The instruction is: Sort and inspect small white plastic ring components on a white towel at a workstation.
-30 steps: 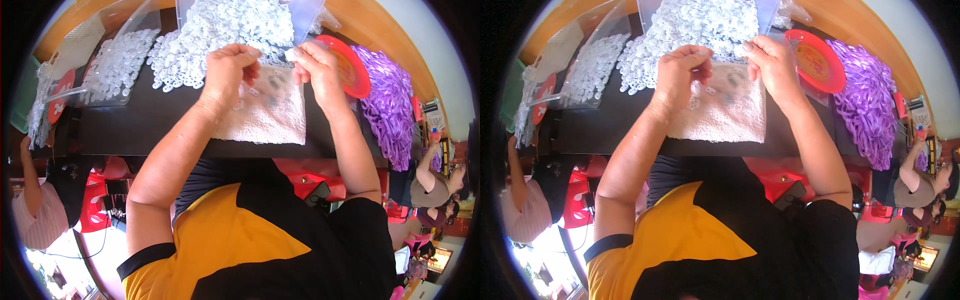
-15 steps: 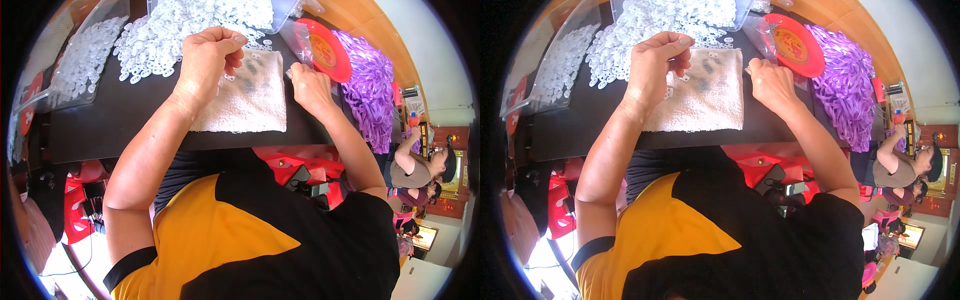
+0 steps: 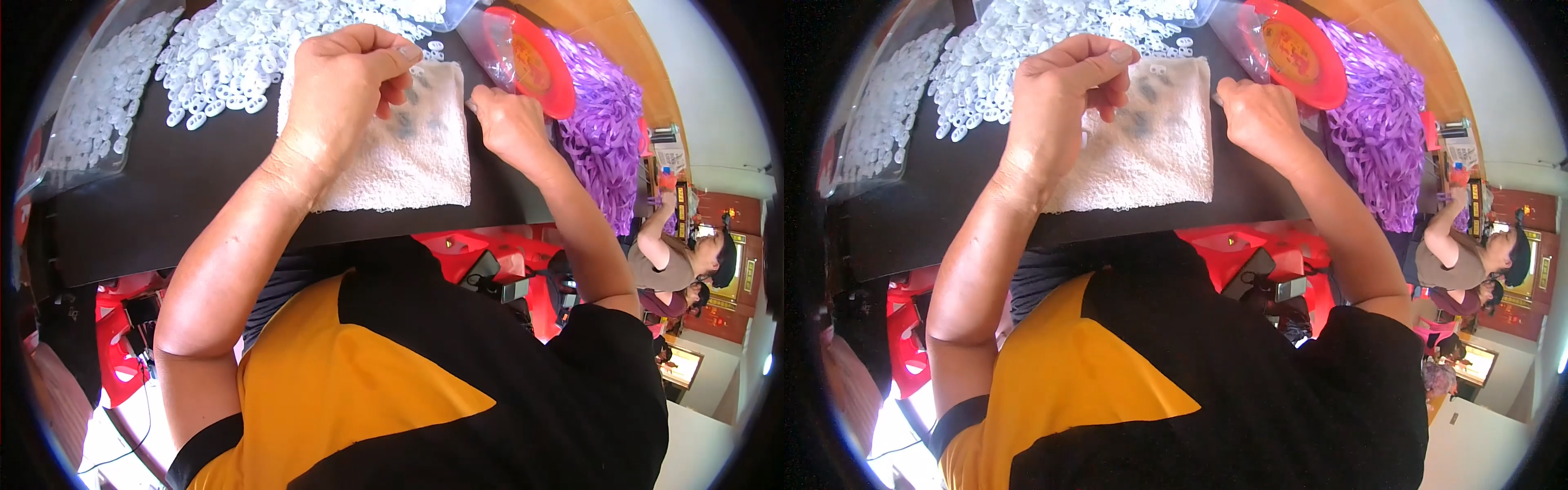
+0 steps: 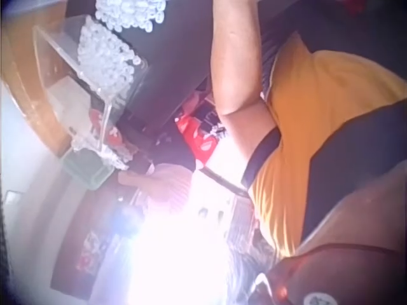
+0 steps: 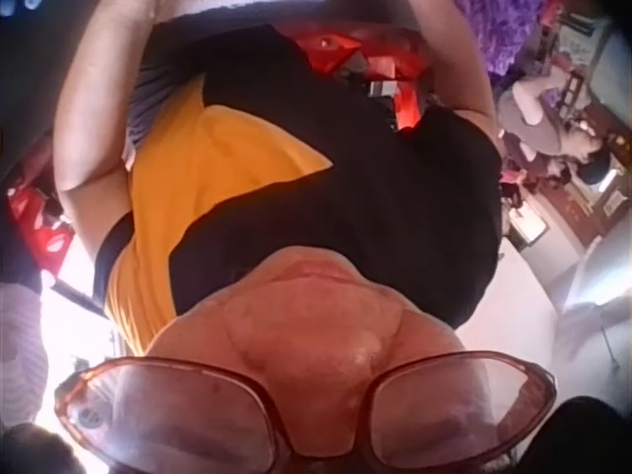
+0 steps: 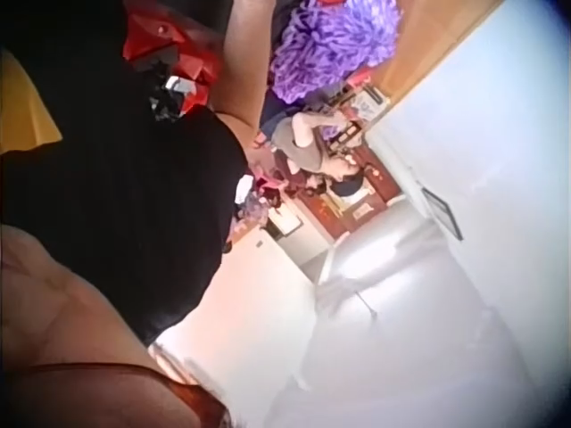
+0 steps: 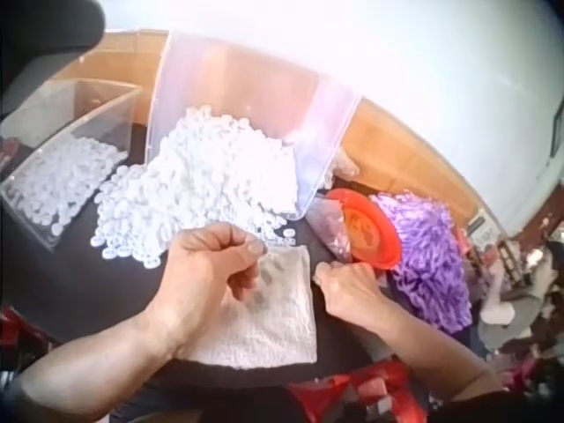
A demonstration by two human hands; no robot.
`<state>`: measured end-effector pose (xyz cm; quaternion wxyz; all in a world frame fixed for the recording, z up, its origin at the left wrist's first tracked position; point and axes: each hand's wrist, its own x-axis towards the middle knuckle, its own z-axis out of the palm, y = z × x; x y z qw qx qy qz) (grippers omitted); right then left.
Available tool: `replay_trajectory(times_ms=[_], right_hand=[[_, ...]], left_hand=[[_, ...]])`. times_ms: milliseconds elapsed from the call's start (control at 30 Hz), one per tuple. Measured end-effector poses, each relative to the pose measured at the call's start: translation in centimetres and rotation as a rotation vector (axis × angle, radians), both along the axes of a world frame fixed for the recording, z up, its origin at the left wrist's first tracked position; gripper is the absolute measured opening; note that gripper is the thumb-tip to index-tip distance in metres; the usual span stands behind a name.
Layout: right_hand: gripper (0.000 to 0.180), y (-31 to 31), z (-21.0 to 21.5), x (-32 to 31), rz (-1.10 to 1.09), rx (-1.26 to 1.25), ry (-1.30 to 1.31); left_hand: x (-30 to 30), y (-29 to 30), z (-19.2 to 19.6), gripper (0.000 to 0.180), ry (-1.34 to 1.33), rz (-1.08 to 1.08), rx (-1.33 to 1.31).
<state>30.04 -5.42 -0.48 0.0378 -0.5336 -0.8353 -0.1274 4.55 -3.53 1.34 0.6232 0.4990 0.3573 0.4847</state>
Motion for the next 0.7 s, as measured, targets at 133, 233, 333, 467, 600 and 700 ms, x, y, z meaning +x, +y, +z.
replay_trajectory(times_ms=[133,233,333,467,600,700], right_hand=[[0.013,0.7,0.2,1.0,-0.080,-0.144,0.192],[0.026,1.2,2.1,0.5,-0.292,-0.553,1.029],[0.028,0.1,3.4,-1.3,-0.230,-0.621,1.287],[0.025,-0.7,3.8,-3.0,-0.080,-0.668,1.320],[0.024,-1.4,4.2,-4.0,0.014,-0.731,1.281],[0.025,-1.7,4.1,-4.0,-0.007,-0.759,1.326]], left_hand=[[0.2,0.0,-0.1,0.013,-0.021,-0.020,-0.021],[0.3,0.1,-0.5,0.010,0.012,-0.101,-0.031],[0.8,-0.3,-0.4,0.014,0.131,-0.158,0.122],[1.4,-0.5,-1.3,0.029,0.220,-0.223,0.313],[1.8,-0.7,-1.8,0.027,0.205,-0.205,0.403],[2.1,-0.8,-2.1,0.023,0.135,-0.178,0.423]])
